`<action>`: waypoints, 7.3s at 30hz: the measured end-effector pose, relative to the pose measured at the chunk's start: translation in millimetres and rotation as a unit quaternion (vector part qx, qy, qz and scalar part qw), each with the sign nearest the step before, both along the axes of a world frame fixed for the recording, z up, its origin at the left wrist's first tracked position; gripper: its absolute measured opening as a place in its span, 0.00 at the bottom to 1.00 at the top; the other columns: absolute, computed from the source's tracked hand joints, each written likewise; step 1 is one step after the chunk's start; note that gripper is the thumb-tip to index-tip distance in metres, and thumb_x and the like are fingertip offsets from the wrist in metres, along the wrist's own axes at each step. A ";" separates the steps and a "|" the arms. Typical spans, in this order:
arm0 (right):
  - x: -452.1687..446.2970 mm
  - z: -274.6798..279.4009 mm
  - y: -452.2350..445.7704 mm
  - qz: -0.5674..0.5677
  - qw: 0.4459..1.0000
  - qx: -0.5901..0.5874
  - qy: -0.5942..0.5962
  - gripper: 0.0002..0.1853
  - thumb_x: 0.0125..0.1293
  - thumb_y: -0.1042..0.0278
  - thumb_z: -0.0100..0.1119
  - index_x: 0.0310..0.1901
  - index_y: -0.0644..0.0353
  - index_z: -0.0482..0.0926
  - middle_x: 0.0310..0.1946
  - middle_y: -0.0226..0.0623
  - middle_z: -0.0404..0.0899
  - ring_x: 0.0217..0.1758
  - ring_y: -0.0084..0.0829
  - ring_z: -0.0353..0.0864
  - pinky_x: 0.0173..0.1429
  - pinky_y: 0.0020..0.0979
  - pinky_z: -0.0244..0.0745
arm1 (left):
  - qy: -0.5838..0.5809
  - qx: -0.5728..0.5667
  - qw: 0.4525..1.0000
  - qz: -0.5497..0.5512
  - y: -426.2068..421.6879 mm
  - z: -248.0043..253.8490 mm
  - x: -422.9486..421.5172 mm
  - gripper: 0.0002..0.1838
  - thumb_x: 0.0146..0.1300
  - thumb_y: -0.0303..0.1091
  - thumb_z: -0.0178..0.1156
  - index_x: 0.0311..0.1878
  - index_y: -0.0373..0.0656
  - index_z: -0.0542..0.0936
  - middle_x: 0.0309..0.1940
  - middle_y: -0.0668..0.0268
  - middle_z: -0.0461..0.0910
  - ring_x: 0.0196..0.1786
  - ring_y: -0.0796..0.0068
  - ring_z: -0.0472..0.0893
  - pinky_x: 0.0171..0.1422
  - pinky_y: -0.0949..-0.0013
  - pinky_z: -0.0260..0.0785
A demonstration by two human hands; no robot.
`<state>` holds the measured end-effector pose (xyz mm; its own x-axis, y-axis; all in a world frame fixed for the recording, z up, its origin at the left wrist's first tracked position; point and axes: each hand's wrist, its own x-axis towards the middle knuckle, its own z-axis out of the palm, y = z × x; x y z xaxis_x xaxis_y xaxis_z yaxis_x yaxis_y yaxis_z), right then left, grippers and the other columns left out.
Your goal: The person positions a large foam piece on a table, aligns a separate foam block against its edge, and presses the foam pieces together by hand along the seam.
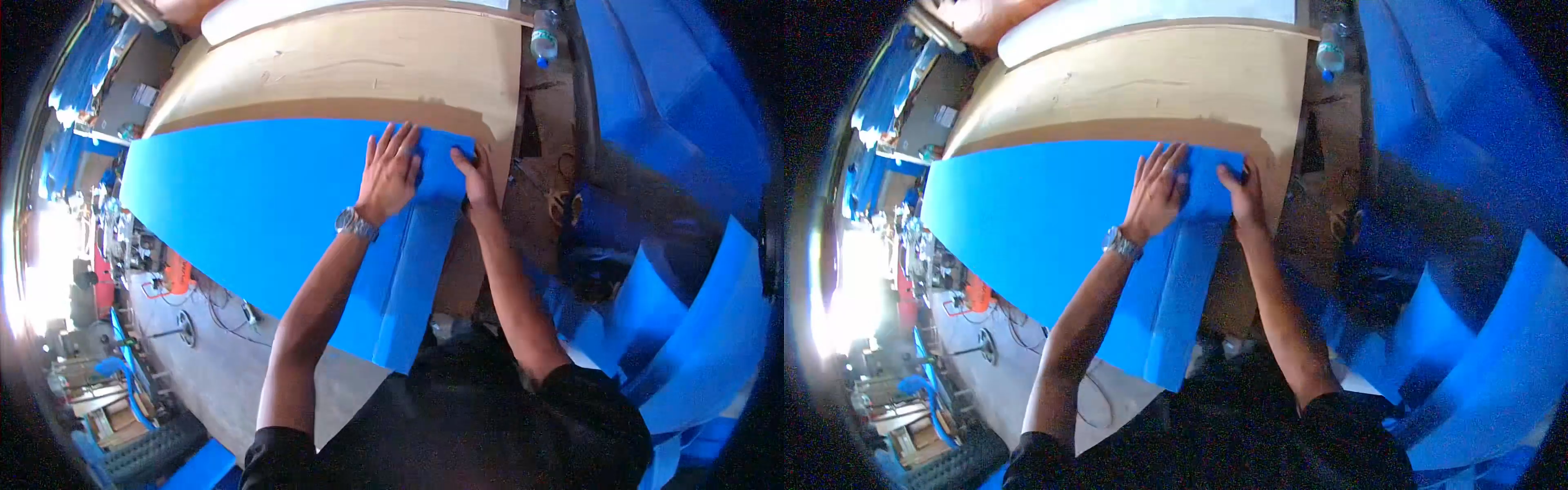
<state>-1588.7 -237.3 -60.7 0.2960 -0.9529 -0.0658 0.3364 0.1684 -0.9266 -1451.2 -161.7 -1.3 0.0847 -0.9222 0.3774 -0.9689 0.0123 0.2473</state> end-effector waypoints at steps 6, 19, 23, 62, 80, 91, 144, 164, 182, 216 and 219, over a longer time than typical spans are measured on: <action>-21.3 11.7 -9.1 0.124 0.981 0.150 -0.026 0.18 0.61 0.59 0.65 0.50 0.60 0.81 0.44 0.37 0.83 0.42 0.27 0.79 0.50 0.29 0.72 | -0.026 0.067 0.994 -0.086 -63.4 -3.4 11.8 0.14 0.67 0.42 0.52 0.45 0.42 0.78 0.40 0.60 0.82 0.44 0.56 0.80 0.55 0.55 0.65; -44.7 -66.5 -68.8 0.269 0.952 0.058 0.132 0.23 0.70 0.59 0.55 0.62 0.62 0.74 0.59 0.33 0.74 0.60 0.23 0.72 0.70 0.29 0.59 | 0.006 0.104 0.990 -0.099 -80.6 -6.6 11.1 0.15 0.65 0.44 0.53 0.38 0.41 0.80 0.38 0.57 0.83 0.41 0.53 0.81 0.48 0.54 0.70; -36.5 -60.8 -74.5 0.246 0.966 0.042 0.068 0.23 0.71 0.55 0.54 0.61 0.62 0.74 0.58 0.31 0.74 0.56 0.21 0.72 0.66 0.28 0.62 | 0.030 0.094 0.991 -0.093 -88.6 -21.6 18.0 0.18 0.64 0.48 0.53 0.32 0.42 0.81 0.35 0.63 0.84 0.40 0.55 0.81 0.53 0.54 0.66; -29.5 2.5 -133.9 0.427 0.852 -0.185 0.240 0.24 0.72 0.55 0.53 0.63 0.61 0.73 0.60 0.39 0.75 0.61 0.28 0.72 0.69 0.28 0.61 | -0.025 -0.015 0.999 -0.022 -83.3 -26.8 22.6 0.09 0.54 0.38 0.55 0.28 0.47 0.82 0.29 0.63 0.82 0.39 0.59 0.75 0.55 0.50 0.60; -19.0 6.9 -76.0 0.245 0.902 -0.190 0.299 0.24 0.65 0.47 0.61 0.50 0.61 0.83 0.34 0.39 0.86 0.33 0.27 0.81 0.39 0.30 0.74 | 0.025 0.054 0.991 -0.119 -68.4 -17.5 43.2 0.12 0.67 0.37 0.52 0.37 0.41 0.81 0.41 0.59 0.83 0.44 0.56 0.79 0.53 0.59 0.66; 4.6 6.7 -91.1 0.227 0.897 -0.252 0.283 0.19 0.66 0.53 0.63 0.45 0.63 0.84 0.25 0.32 0.82 0.25 0.20 0.73 0.30 0.28 0.69 | -0.031 0.108 0.990 -0.087 -74.4 -2.3 31.8 0.14 0.69 0.40 0.50 0.42 0.42 0.81 0.43 0.64 0.84 0.47 0.60 0.79 0.58 0.59 0.62; -1.3 -2.4 -74.5 0.139 0.978 -0.081 0.135 0.19 0.65 0.54 0.60 0.45 0.65 0.83 0.33 0.29 0.83 0.37 0.25 0.79 0.45 0.26 0.73 | -0.004 0.081 0.992 0.102 -35.6 -17.9 -13.4 0.31 0.72 0.53 0.43 0.73 0.50 0.62 0.74 0.62 0.59 0.77 0.49 0.53 0.76 0.35 0.38; -19.0 -47.9 -36.2 0.150 0.970 0.180 -0.067 0.32 0.68 0.40 0.53 0.62 0.59 0.73 0.55 0.37 0.77 0.49 0.28 0.76 0.57 0.30 0.66 | -0.012 0.192 0.980 -0.047 -79.6 9.6 -0.6 0.21 0.70 0.50 0.46 0.41 0.44 0.81 0.42 0.59 0.84 0.42 0.50 0.81 0.49 0.51 0.70; -2.7 -4.4 14.4 0.023 0.998 0.050 0.009 0.27 0.62 0.50 0.65 0.55 0.62 0.75 0.49 0.41 0.80 0.44 0.35 0.80 0.49 0.34 0.75 | -0.055 0.100 0.993 -0.004 -71.2 -7.7 -0.2 0.24 0.70 0.54 0.44 0.54 0.47 0.80 0.55 0.60 0.79 0.58 0.53 0.75 0.61 0.45 0.62; -13.4 43.6 57.0 0.065 0.778 -0.488 0.391 0.07 0.61 0.68 0.63 0.40 0.56 0.84 0.32 0.29 0.81 0.32 0.28 0.75 0.40 0.29 0.72 | 0.033 0.132 0.949 0.284 274.1 5.9 -53.9 0.28 0.65 0.47 0.56 0.69 0.57 0.70 0.73 0.64 0.61 0.75 0.54 0.57 0.75 0.43 0.40; -14.1 42.4 54.4 0.089 0.826 -0.438 0.343 0.06 0.60 0.69 0.64 0.38 0.56 0.84 0.32 0.32 0.80 0.34 0.33 0.75 0.42 0.34 0.72 | 0.050 0.113 0.951 0.285 274.7 -6.2 -50.6 0.31 0.65 0.51 0.55 0.72 0.61 0.66 0.76 0.65 0.55 0.78 0.55 0.48 0.77 0.41 0.30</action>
<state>-1602.8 -182.9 -18.3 0.6157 -0.6690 0.4164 -0.2759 -0.6780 -0.6813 -1501.8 113.0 -7.5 0.6193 -0.7727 0.1393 -0.7740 -0.5711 0.2734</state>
